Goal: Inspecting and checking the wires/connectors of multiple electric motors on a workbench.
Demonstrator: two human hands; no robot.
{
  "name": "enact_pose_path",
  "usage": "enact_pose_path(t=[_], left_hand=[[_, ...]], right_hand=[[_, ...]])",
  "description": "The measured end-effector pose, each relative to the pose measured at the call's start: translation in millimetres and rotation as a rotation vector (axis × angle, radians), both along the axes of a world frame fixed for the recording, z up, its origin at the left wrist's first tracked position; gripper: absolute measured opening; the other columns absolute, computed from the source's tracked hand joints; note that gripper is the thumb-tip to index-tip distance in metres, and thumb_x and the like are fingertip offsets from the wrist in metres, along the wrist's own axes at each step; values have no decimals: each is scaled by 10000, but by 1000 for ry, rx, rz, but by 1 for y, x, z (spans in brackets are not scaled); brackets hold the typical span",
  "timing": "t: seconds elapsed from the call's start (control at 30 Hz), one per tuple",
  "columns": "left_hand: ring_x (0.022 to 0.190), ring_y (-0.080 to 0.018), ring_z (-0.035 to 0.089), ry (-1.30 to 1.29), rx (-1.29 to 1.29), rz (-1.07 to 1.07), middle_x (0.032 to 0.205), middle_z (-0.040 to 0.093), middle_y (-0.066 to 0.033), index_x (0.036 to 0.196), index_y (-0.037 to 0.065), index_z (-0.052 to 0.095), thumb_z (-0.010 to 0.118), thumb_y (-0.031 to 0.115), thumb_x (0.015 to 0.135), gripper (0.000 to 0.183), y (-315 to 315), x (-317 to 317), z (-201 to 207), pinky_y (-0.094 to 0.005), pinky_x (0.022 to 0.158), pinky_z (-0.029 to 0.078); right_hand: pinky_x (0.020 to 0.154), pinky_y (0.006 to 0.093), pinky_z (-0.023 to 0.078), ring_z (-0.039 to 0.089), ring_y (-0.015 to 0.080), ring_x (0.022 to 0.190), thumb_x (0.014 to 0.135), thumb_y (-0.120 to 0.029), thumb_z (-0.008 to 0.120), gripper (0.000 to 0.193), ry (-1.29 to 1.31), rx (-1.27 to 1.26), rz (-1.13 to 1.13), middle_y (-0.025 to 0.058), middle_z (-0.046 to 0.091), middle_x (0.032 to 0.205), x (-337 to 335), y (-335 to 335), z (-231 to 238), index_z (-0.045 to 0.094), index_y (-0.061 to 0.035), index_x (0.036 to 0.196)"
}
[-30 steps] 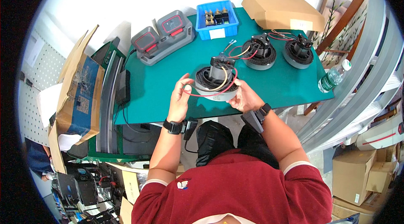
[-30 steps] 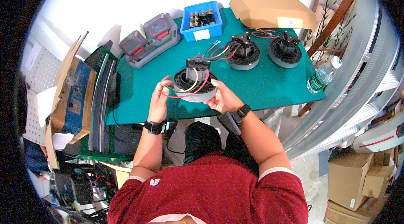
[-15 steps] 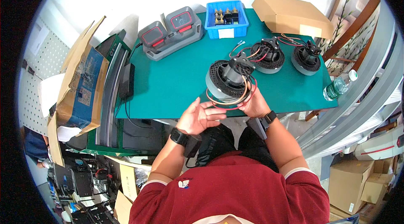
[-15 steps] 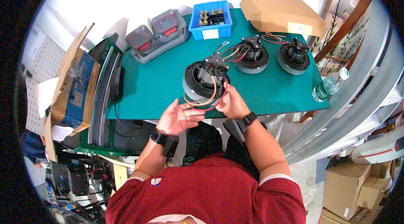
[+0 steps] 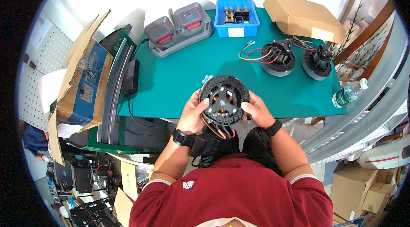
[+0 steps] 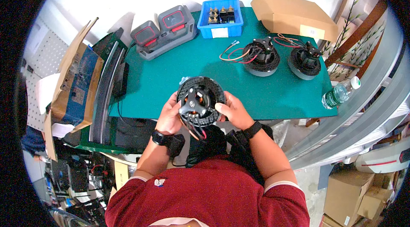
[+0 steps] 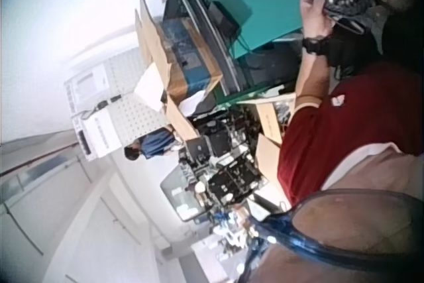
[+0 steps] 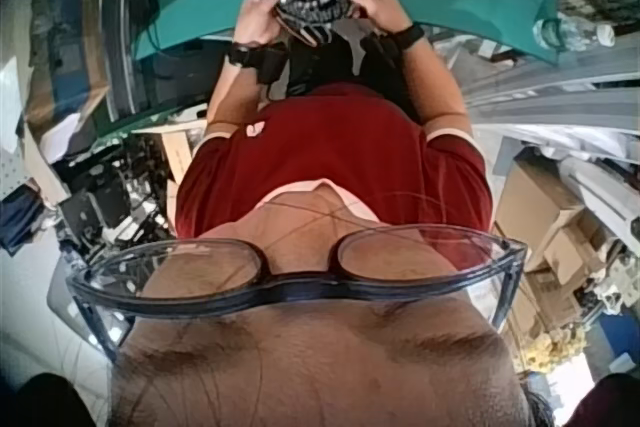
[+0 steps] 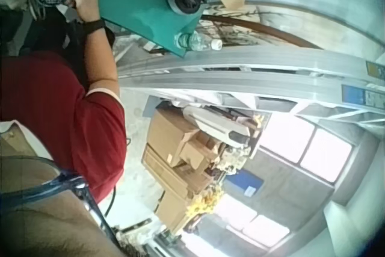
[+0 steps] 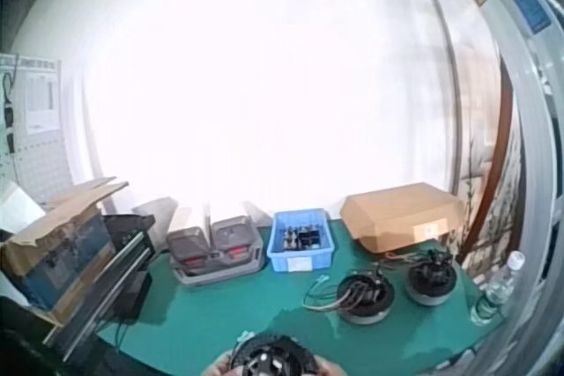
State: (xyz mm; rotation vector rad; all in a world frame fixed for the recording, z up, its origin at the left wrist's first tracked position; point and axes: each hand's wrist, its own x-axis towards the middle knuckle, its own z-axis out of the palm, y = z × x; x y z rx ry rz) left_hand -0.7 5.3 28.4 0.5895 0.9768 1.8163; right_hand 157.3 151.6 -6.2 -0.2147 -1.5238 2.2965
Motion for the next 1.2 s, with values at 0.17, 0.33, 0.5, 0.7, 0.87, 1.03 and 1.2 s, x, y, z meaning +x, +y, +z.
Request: enact_pose_path(t=[0.17, 0.33, 0.5, 0.7, 0.87, 1.03, 1.2], left_hand=[[1119, -170, 461, 58, 52, 37, 1231, 458, -80, 1274, 27, 341, 609, 69, 793, 553, -13, 0, -12, -323, 946, 383], [1151, -186, 435, 122, 107, 64, 1241, 450, -83, 1284, 24, 326, 664, 68, 747, 636, -21, -1, -15, -332, 984, 334], [1143, -185, 435, 255, 157, 89, 1234, 450, -83, 1283, 37, 323, 704, 83, 713, 687, -29, -8, -22, -321, 974, 336], [1113, -169, 442, 415, 122, 105, 1206, 452, -63, 1269, 47, 337, 731, 92, 685, 705, -37, -11, -20, -309, 958, 340], [1130, -175, 431, 448, 82, 125, 1220, 439, -75, 1271, 34, 334, 733, 101, 687, 711, -33, -8, -12, -300, 972, 325], [1167, -179, 409, 410, 81, 140, 1270, 414, -98, 1305, 14, 297, 711, 107, 713, 729, -23, -1, -2, -307, 991, 306], [1148, -169, 430, 341, 15, 104, 1253, 443, -101, 1296, -16, 303, 641, 82, 776, 627, -18, -2, -5, -306, 987, 311]], right_hand=[[725, 248, 443, 503, 83, 865, 804, -116, 578, 459, 2, 159, 3, 20, 514, 1016, 1, -8, 3, 385, -8, 1206], [865, 289, 402, 480, 118, 991, 782, -118, 616, 548, 38, 148, 50, 49, 498, 1090, 2, -12, 0, 349, 8, 1244], [889, 303, 398, 483, 134, 1030, 775, -114, 625, 612, 58, 267, 69, 64, 485, 1138, 1, -9, -1, 309, 11, 1284], [898, 301, 395, 472, 136, 1057, 769, -106, 629, 681, 73, 291, 95, 60, 470, 1177, 0, -6, -6, 262, -5, 1334], [894, 295, 397, 456, 137, 1076, 768, -111, 635, 694, 92, 232, 83, 57, 457, 1201, 0, -7, 0, 258, -1, 1340], [849, 277, 423, 475, 127, 1036, 800, -157, 615, 642, 84, 188, 62, 63, 464, 1189, -2, -5, 1, 280, 15, 1320], [690, 242, 466, 532, 97, 855, 818, -202, 600, 575, 1, 196, 45, 45, 530, 1053, -1, 1, -5, 337, 12, 1283]])
